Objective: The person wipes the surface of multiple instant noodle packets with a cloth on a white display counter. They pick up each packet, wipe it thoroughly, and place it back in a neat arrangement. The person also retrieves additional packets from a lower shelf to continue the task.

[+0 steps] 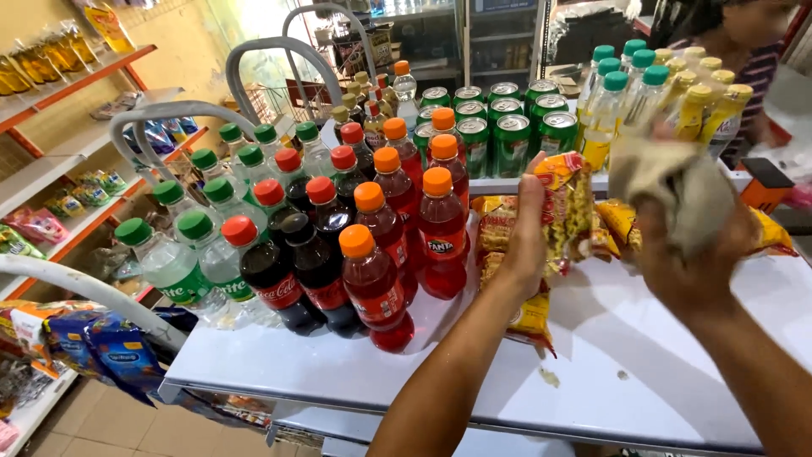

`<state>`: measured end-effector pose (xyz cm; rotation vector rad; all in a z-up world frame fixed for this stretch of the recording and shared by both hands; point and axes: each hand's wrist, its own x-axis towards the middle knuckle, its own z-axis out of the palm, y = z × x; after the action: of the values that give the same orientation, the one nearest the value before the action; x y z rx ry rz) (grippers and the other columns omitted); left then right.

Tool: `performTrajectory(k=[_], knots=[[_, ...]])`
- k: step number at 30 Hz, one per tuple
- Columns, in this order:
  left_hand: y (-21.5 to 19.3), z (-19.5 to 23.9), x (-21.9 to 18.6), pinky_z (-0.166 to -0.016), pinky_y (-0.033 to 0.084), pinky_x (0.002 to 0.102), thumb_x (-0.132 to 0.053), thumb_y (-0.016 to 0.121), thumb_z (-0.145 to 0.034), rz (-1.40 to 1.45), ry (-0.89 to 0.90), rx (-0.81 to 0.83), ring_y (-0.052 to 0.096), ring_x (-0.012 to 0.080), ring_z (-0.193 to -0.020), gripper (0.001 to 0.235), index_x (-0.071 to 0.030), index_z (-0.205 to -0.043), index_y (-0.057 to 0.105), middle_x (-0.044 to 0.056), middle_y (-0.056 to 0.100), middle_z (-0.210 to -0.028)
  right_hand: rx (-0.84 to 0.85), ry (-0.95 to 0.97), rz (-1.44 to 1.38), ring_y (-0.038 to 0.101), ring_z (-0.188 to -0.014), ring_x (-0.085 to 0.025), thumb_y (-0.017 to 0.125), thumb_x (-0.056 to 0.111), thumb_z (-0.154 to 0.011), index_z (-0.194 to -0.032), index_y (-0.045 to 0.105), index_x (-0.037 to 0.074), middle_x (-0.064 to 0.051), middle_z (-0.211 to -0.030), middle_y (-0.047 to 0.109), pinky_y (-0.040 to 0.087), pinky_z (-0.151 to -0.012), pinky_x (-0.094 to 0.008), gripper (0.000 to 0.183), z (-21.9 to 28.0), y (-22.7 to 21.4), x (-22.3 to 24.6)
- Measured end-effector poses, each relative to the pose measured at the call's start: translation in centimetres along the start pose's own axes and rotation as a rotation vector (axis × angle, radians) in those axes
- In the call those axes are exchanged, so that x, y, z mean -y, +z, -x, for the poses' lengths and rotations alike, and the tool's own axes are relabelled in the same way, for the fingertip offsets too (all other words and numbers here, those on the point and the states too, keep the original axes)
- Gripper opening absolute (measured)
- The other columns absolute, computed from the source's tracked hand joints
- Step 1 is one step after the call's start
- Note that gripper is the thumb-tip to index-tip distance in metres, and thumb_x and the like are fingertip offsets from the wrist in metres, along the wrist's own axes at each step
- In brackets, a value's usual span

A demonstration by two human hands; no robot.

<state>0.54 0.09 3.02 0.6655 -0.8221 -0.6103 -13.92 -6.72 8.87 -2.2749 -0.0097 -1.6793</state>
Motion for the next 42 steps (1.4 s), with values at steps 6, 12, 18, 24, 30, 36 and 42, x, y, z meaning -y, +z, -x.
performTrajectory(k=[6, 12, 18, 24, 30, 36, 42], knots=[[-2.4, -0.7, 2.8, -0.105, 0.053, 0.038, -0.067, 0.028, -0.106, 0.179, -0.126, -0.091, 0.062, 0.0221, -0.123, 0.073, -0.015, -0.158, 0.035, 0.011, 0.056, -0.140, 0.256, -0.141, -0.014, 0.069, -0.114, -0.038, 0.077, 0.024, -0.082, -0.140, 0.056, -0.005, -0.020, -0.139, 0.061, 0.056, -0.093, -0.040, 0.067, -2.4, 3.5, 2.2], [-3.4, -0.8, 2.4, -0.092, 0.058, 0.041, -0.073, 0.027, -0.111, 0.298, -0.317, -0.108, 0.069, 0.0287, -0.104, 0.083, 0.001, -0.139, 0.050, 0.020, 0.061, -0.124, 0.301, -0.357, 0.064, 0.063, -0.132, -0.048, 0.079, 0.025, -0.078, -0.108, 0.071, 0.000, -0.019, -0.131, 0.069, 0.055, -0.109, -0.053, 0.040, 4.4, 3.0, -1.6], [-1.5, -0.5, 1.9, -0.093, 0.057, 0.040, -0.067, 0.023, -0.112, 0.091, -0.169, -0.012, 0.064, 0.0284, -0.111, 0.078, -0.002, -0.148, 0.045, 0.021, 0.059, -0.128, 0.062, -0.111, -0.077, 0.068, -0.114, -0.031, 0.068, 0.030, -0.100, -0.122, 0.062, -0.007, -0.025, -0.126, 0.066, 0.057, -0.094, -0.041, 0.043, 4.0, 1.3, -2.3], [-0.7, -0.5, 4.1, -0.114, 0.045, 0.037, -0.060, 0.024, -0.112, -0.193, 0.081, -0.004, 0.051, 0.0224, -0.136, 0.071, -0.013, -0.165, 0.019, 0.015, 0.045, -0.152, 0.239, 0.122, 0.084, 0.064, -0.118, -0.037, 0.064, 0.033, -0.102, -0.143, 0.051, -0.010, -0.026, -0.132, 0.060, 0.053, -0.094, -0.044, 0.061, 4.7, 2.8, -6.2], [-3.5, -0.9, 4.1, -0.100, 0.055, 0.040, -0.076, 0.024, -0.109, 0.251, -0.213, -0.095, 0.065, 0.0291, -0.116, 0.092, 0.003, -0.150, 0.046, 0.020, 0.060, -0.133, 0.264, -0.328, -0.016, 0.062, -0.129, -0.044, 0.069, 0.025, -0.091, -0.113, 0.066, 0.006, -0.021, -0.141, 0.061, 0.054, -0.107, -0.050, 0.030, 2.9, 3.0, 0.1], [-1.7, -0.3, 0.7, -0.091, 0.061, 0.044, -0.082, 0.032, -0.100, 0.274, -0.221, -0.045, 0.069, 0.0265, -0.109, 0.091, -0.004, -0.144, 0.049, 0.015, 0.065, -0.123, -0.024, -0.042, 0.061, 0.074, -0.105, -0.025, 0.056, 0.022, -0.099, -0.115, 0.068, 0.001, -0.008, -0.113, 0.072, 0.061, -0.089, -0.038, 0.029, 11.4, 2.2, -11.0], [-1.0, -0.2, 1.8, -0.090, 0.059, 0.044, -0.061, 0.039, -0.105, 0.055, -0.374, 0.033, 0.065, 0.0274, -0.113, 0.061, -0.016, -0.147, 0.041, 0.014, 0.060, -0.130, 0.024, 0.561, -0.233, 0.054, -0.129, -0.021, 0.045, 0.041, -0.115, -0.153, 0.043, 0.002, -0.012, -0.146, 0.054, 0.046, -0.107, -0.040, 0.054, 6.5, 1.9, -8.2]])
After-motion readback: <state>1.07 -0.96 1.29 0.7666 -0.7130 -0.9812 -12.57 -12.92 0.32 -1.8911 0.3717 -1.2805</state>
